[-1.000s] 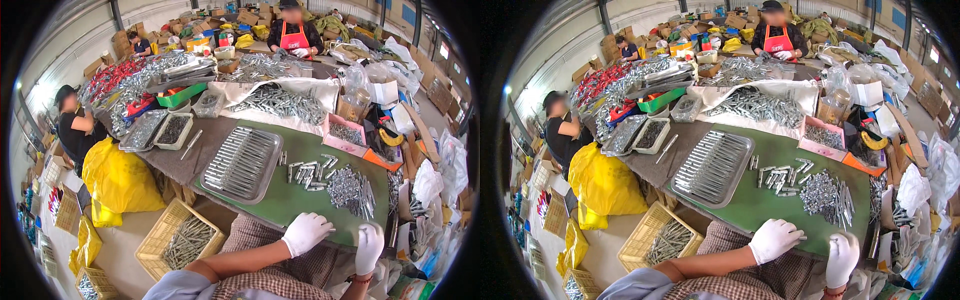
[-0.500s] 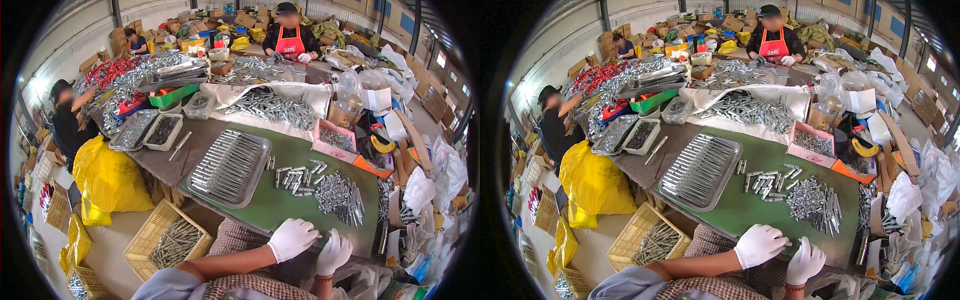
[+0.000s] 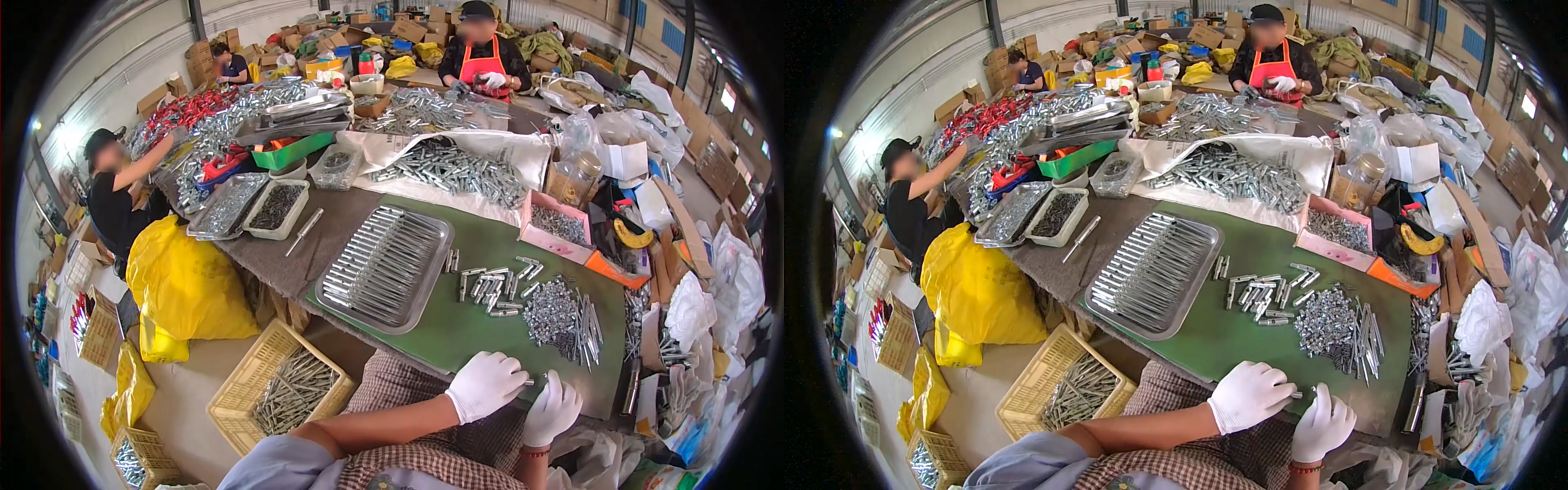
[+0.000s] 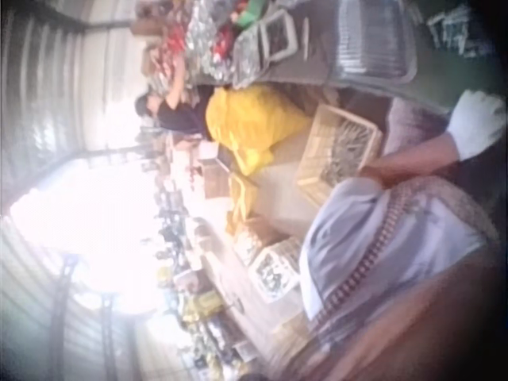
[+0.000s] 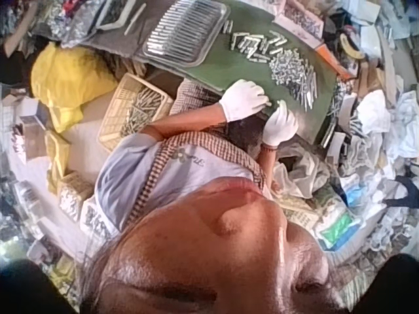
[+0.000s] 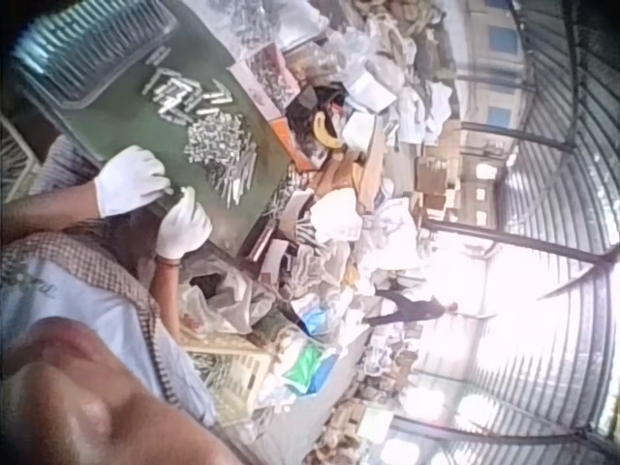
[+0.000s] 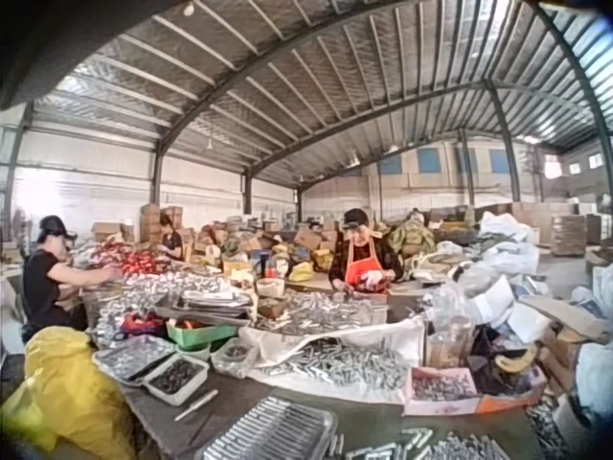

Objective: Assembling small metal hardware components at a workbench.

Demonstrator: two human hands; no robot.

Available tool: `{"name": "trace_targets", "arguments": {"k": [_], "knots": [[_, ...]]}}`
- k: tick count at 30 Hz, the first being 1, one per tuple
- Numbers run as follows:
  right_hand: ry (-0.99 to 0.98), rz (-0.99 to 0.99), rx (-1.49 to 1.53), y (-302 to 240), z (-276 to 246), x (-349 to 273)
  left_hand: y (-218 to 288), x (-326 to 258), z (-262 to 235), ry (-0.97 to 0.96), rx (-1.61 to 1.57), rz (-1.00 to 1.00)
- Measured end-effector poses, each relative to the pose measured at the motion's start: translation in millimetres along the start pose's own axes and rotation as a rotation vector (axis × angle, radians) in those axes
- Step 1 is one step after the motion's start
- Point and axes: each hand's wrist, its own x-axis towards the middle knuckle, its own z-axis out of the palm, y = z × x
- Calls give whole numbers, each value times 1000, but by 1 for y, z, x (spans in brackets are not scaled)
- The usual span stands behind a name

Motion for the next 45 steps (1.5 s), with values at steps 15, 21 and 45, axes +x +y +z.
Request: {"name": "trace_targets", "arguments": {"k": [15,21,45], "knots": [[-5,13,2,-2,-2,1,0,-1,0,-73,-13,-22],[-11,15,-7,-1,-3,-2,2,-2,-2,-49,-32,-17],[-9,-88,-42,-23,-31,21,7,-6,17,75,-21,0]]}}
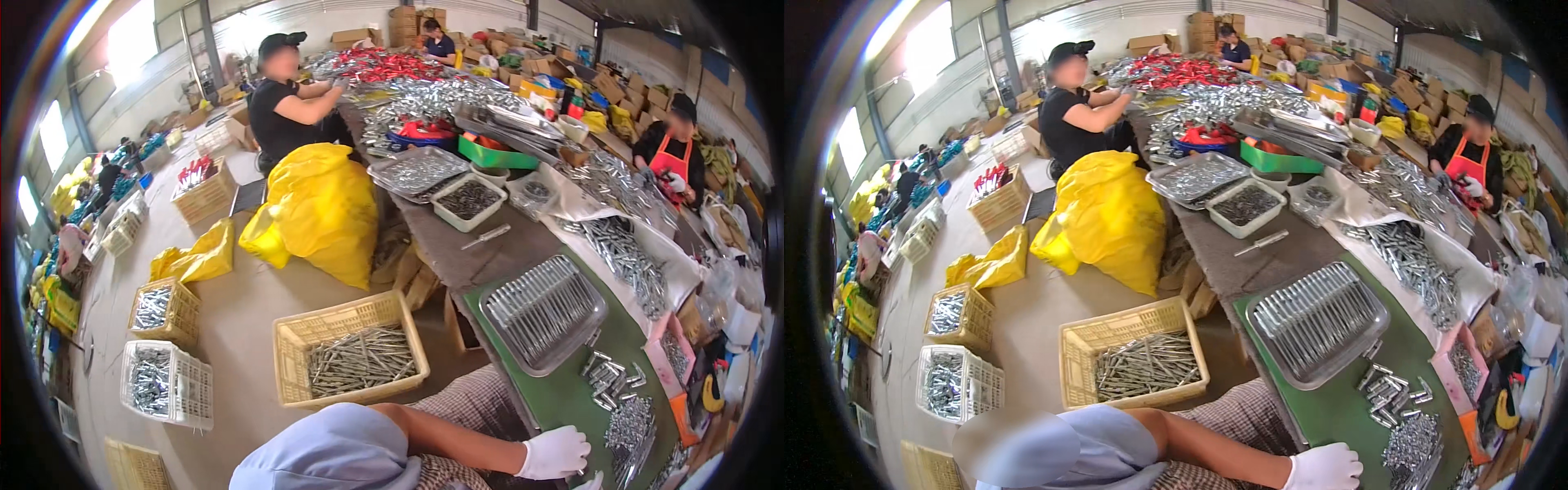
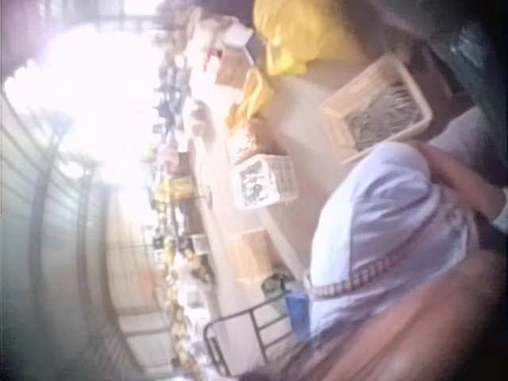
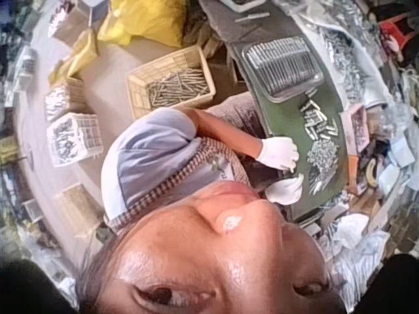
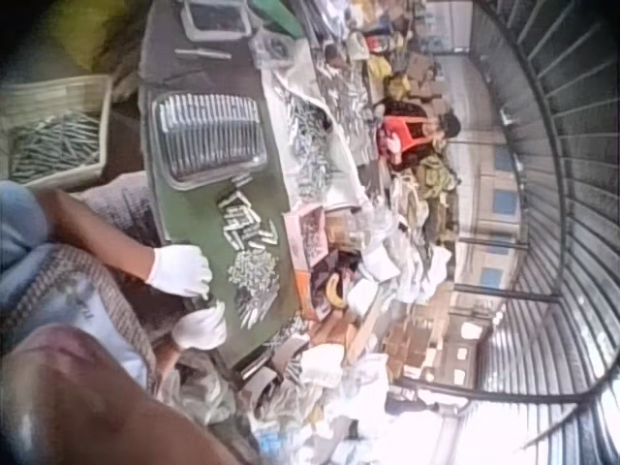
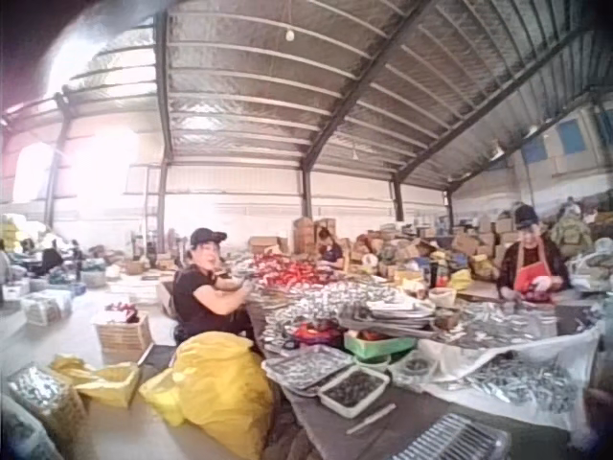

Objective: Assembling small metal hardware components at a workbench.

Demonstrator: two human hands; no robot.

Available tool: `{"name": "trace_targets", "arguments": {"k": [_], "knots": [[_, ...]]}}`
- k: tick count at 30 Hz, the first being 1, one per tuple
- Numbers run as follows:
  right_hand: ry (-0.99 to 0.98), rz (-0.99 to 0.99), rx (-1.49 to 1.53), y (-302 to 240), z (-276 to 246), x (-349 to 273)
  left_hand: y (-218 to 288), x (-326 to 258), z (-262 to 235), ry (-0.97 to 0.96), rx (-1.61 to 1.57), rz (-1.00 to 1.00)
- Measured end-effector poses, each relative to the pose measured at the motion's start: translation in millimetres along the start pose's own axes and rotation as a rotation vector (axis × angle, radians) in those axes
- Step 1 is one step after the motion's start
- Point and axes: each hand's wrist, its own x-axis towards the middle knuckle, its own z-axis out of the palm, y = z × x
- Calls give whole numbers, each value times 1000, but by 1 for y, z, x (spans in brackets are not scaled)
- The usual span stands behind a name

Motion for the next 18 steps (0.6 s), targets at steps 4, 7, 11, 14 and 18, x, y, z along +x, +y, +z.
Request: {"name": "trace_targets", "arguments": {"k": [4,7,11,14,18], "knots": [[-3,7,5,1,7,-2,-7,1,2,-7,30,-17],[-10,8,-3,4,11,-3,-9,2,5,0,32,-15],[4,-13,-9,6,10,-3,-8,2,8,56,25,-11],[-8,-11,-10,11,8,-6,0,1,8,46,14,-23],[-5,16,-16,12,-2,-9,6,1,9,-76,40,5]]}}
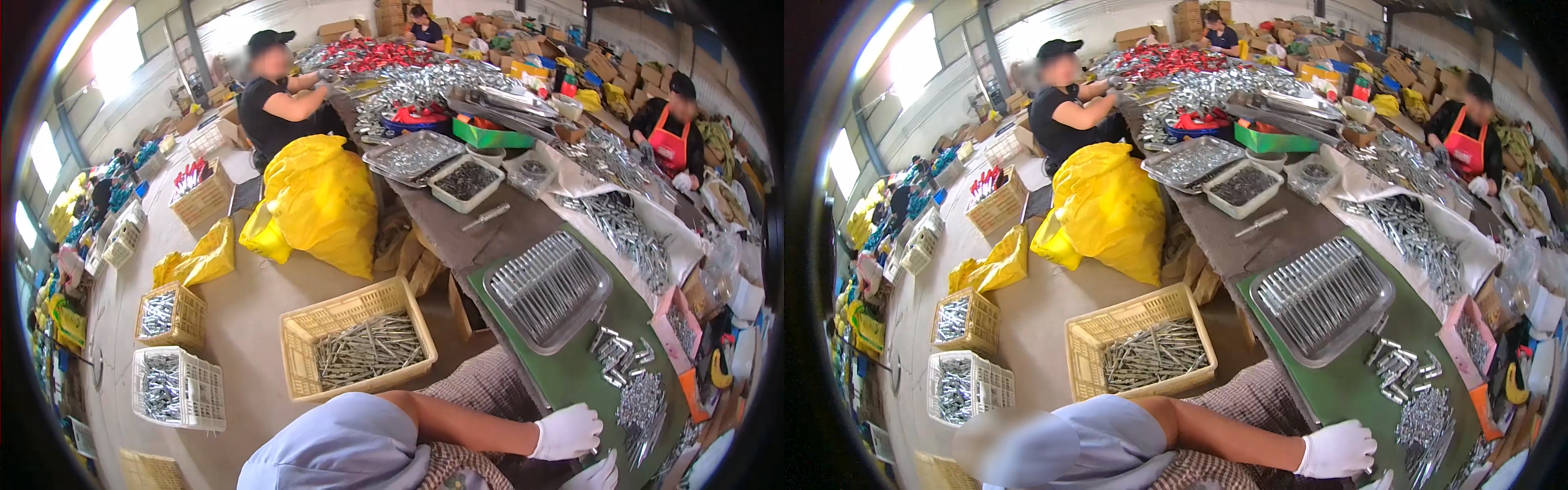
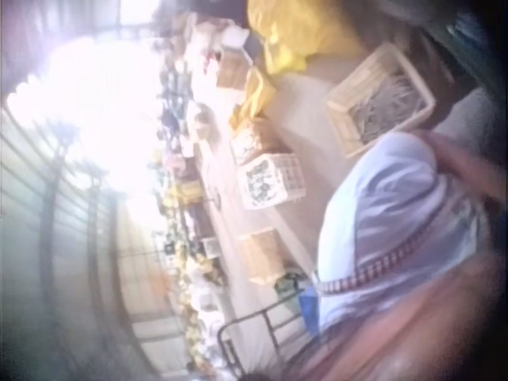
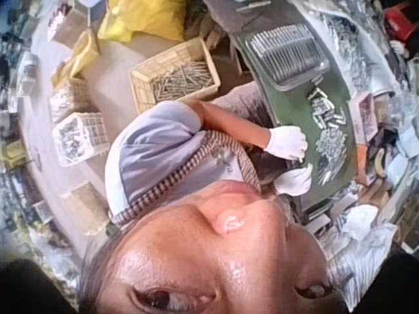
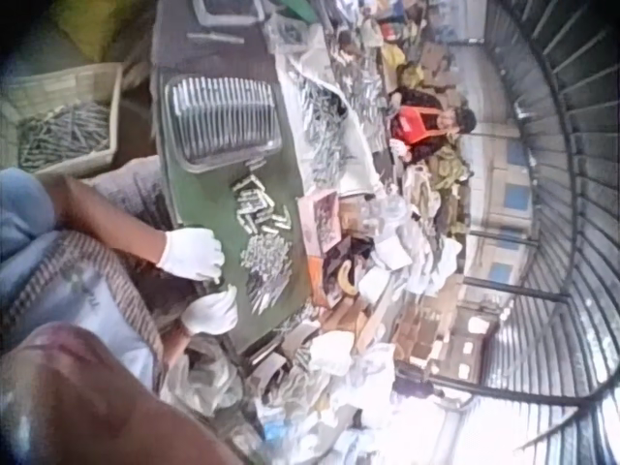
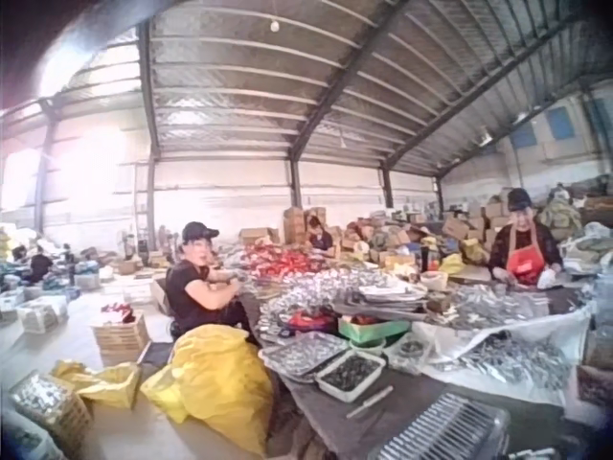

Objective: Assembling small metal hardware components at a workbench.

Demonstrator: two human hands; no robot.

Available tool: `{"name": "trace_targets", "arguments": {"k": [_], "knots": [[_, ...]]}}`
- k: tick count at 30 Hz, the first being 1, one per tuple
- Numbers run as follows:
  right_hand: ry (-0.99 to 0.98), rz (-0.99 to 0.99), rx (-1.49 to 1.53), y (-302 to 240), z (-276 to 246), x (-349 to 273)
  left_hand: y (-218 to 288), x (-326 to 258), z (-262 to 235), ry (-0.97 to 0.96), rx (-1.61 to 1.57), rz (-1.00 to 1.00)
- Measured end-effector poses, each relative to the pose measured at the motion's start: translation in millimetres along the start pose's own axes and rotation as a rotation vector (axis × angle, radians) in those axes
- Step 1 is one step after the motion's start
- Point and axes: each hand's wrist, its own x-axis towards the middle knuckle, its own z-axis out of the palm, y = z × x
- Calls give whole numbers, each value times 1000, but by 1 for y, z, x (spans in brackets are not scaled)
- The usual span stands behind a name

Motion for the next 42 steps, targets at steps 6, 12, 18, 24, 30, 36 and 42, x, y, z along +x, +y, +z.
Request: {"name": "trace_targets", "arguments": {"k": [6,12,18,24,30,36,42], "knots": [[-289,121,82,-16,11,18,-11,12,-57,-191,84,-41],[-142,139,448,3,16,20,-19,17,-47,94,27,79],[-404,259,640,36,-16,25,-9,15,-28,26,-43,73],[-312,252,700,35,-4,30,-3,10,-31,53,-2,17],[-317,158,701,39,2,33,-10,17,-34,37,-42,5],[-393,-15,614,45,3,31,-13,12,-30,21,-39,-34],[-395,-15,578,46,3,30,-9,11,-29,2,17,-41]]}}
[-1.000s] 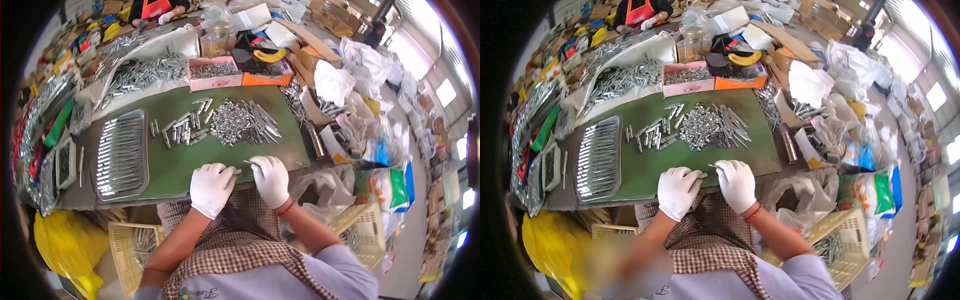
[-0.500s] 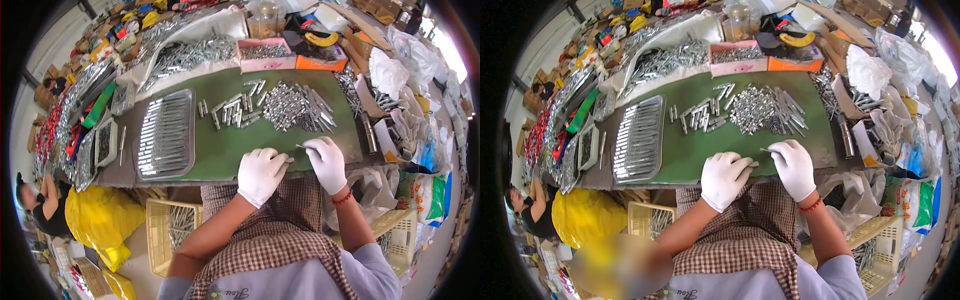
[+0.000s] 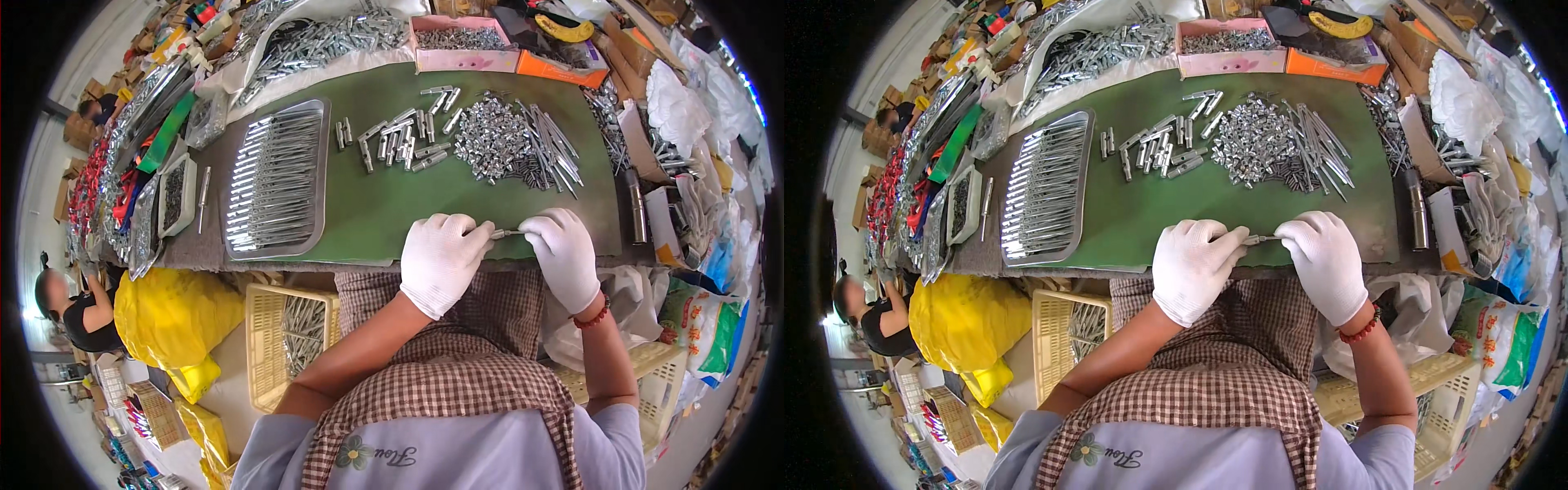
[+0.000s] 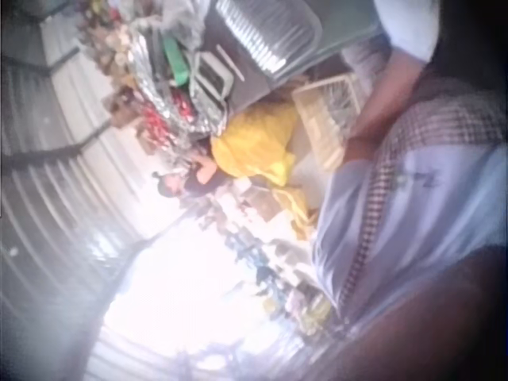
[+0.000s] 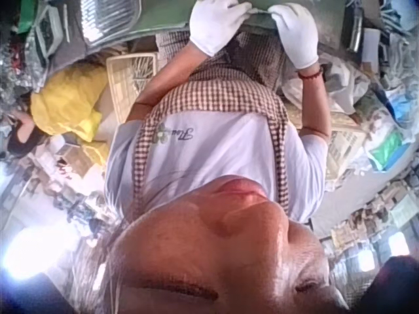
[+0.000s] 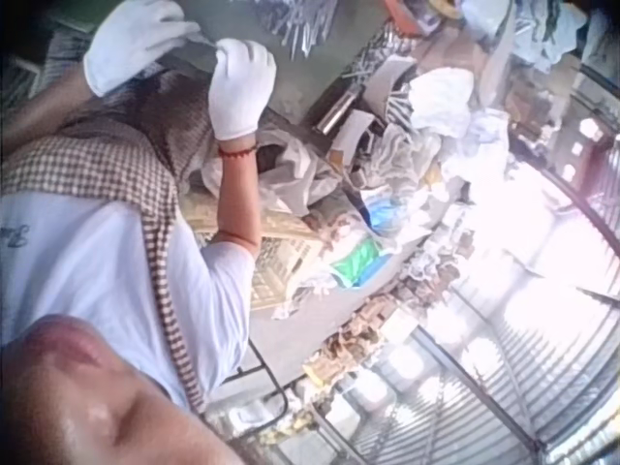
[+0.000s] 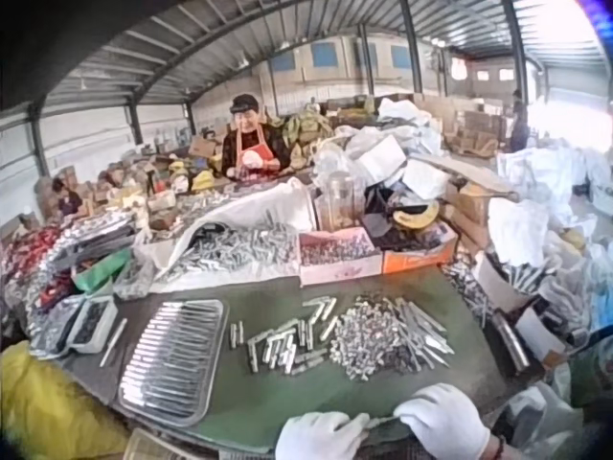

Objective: Assembling small metal hardware components at a workbench.

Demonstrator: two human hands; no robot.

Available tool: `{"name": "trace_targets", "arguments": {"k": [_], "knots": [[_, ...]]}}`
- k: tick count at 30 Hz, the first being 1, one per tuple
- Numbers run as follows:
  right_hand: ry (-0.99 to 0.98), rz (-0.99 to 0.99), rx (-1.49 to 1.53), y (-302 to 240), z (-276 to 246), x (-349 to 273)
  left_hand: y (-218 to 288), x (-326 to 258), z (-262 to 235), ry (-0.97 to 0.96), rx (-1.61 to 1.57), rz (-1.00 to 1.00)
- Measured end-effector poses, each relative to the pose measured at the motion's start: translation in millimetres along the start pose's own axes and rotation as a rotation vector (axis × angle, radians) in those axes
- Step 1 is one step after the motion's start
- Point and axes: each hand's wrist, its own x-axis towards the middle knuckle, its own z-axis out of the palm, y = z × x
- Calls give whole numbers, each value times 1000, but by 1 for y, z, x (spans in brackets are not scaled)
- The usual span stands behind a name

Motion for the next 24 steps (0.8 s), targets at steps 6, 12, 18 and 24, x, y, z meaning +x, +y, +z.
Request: {"name": "trace_targets", "arguments": {"k": [6,12,18,24], "knots": [[-39,-30,-113,3,-2,3,-1,2,1,-39,24,13],[-58,-88,-67,6,0,9,3,0,5,-61,61,-7],[41,-36,24,10,1,29,2,-2,4,18,14,17],[-29,-14,-128,33,14,75,1,0,5,48,4,36]]}}
